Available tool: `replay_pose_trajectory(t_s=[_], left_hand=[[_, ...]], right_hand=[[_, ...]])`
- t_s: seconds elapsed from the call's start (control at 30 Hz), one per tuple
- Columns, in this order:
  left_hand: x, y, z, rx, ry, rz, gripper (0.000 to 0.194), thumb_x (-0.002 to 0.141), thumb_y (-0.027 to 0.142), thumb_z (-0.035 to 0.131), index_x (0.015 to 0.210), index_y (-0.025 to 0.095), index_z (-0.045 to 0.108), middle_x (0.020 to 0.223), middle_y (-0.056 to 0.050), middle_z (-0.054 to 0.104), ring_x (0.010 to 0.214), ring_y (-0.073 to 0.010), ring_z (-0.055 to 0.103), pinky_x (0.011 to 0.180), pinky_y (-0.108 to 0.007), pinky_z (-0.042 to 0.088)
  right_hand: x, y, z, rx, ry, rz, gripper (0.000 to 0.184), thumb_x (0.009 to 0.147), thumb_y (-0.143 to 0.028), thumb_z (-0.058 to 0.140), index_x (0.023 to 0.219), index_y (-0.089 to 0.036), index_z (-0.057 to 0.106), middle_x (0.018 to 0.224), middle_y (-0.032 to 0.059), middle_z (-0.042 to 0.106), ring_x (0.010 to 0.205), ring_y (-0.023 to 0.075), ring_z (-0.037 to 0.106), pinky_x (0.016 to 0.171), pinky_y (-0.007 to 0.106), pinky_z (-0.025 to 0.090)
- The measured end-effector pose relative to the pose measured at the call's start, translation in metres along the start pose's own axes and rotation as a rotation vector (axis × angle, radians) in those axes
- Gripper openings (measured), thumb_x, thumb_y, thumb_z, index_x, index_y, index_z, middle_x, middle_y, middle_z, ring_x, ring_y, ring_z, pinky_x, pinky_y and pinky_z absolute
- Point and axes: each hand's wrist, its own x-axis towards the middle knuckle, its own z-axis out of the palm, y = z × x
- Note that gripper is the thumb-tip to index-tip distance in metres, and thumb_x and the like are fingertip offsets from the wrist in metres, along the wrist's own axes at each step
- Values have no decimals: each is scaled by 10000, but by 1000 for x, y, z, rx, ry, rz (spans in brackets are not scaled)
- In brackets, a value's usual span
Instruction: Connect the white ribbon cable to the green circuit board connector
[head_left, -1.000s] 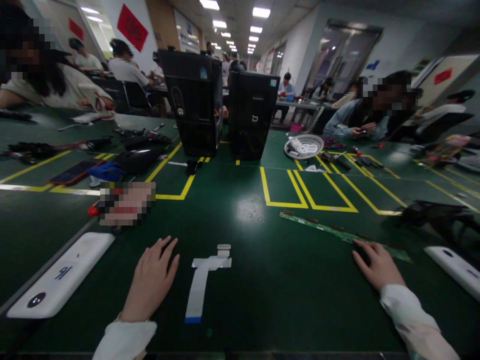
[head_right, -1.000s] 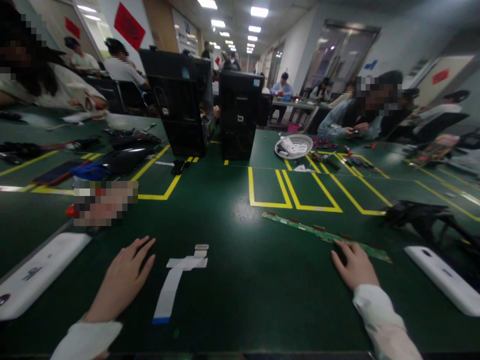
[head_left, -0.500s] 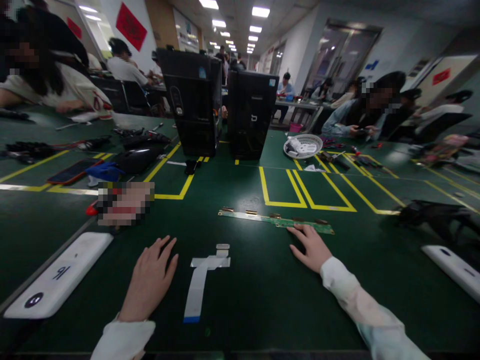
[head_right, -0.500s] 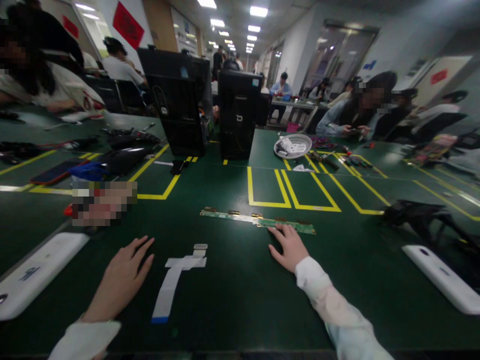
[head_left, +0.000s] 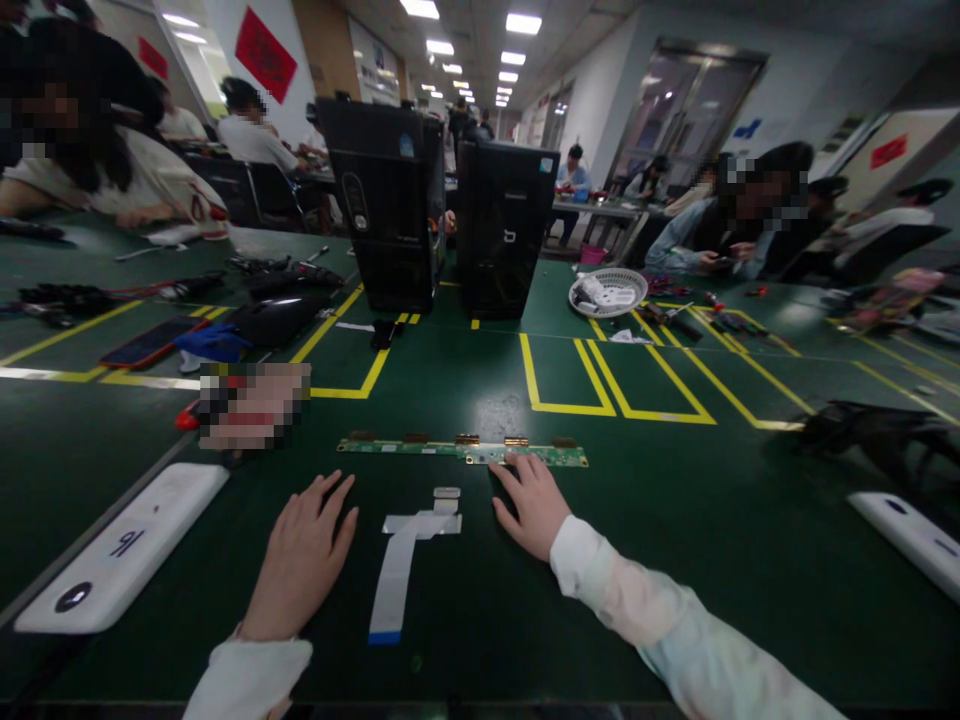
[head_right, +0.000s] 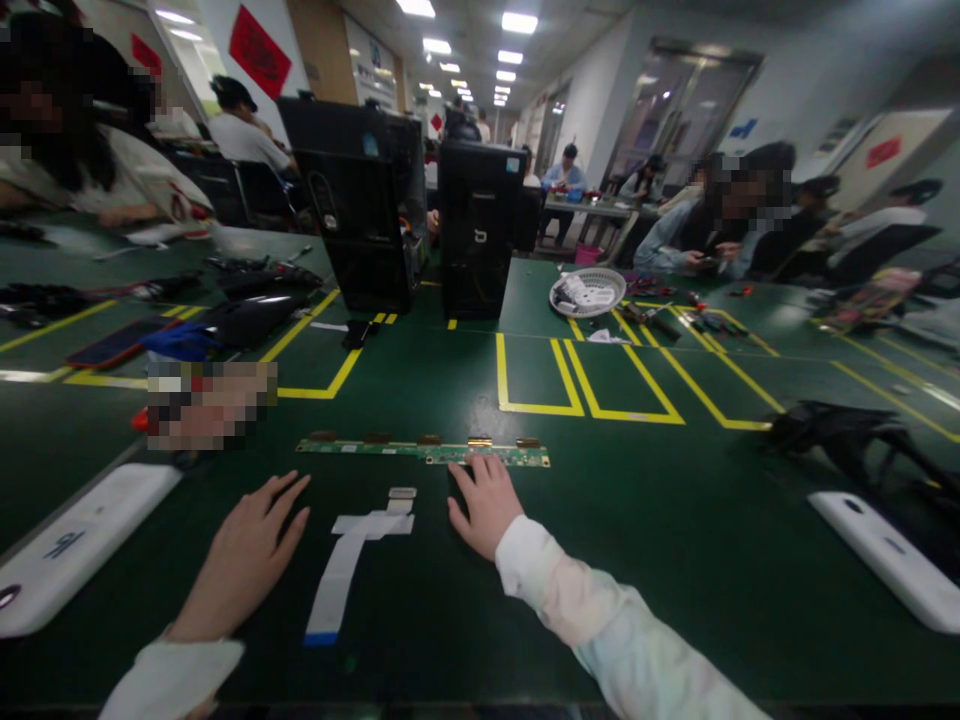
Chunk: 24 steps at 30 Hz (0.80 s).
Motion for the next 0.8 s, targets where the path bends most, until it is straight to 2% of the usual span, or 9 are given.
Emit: replay_pose_trajectory(t_s=[0.2, 0.33, 0.43, 0.6, 0.8], left_hand=[[0, -1, -1, -27, -13, -7, 551, 930, 422, 312, 1355, 120, 491, 1407, -177, 483, 1333, -334, 406, 1077, -546, 334], [0, -1, 0, -21, -6, -2, 546, 934, 420, 311, 1358, 124, 486, 1412, -172, 480, 1335, -331, 404, 1078, -545, 335], [0, -1, 1, -12, 5, 8, 544, 932, 417, 316, 1344, 112, 499, 1402, -178, 487, 1322, -336, 416, 1072, -547, 343], [0, -2, 1, -13, -1, 13, 539, 929, 414, 338, 1351, 116, 491, 1406, -177, 481, 1325, -335, 414, 1075, -542, 340], [0, -2, -1, -43, 12, -3, 524, 930, 415, 332, 1349, 144, 493, 1406, -170, 489, 1329, -329, 416, 1066, -550, 351]], right_hand=[[11, -16, 3, 27, -50, -8, 494, 877, -358, 493, 1327, -155, 506, 1241, 180, 499, 1146, 335, 421, 1013, 548, 356], [13, -16, 2, 32, -52, -21, 494, 883, -354, 485, 1338, -161, 494, 1252, 180, 502, 1149, 332, 433, 1004, 549, 365], [12, -4, 1, 61, -34, -92, 479, 887, -327, 487, 1332, -150, 496, 1266, 173, 506, 1181, 319, 431, 1037, 541, 344], [5, 33, 1, 124, 35, -235, 423, 912, -286, 454, 1314, -161, 495, 1327, 161, 478, 1274, 294, 384, 1072, 549, 320], [-4, 61, -2, 143, 57, -176, 417, 933, -296, 426, 1328, -179, 484, 1323, 167, 492, 1268, 297, 423, 1012, 544, 402]])
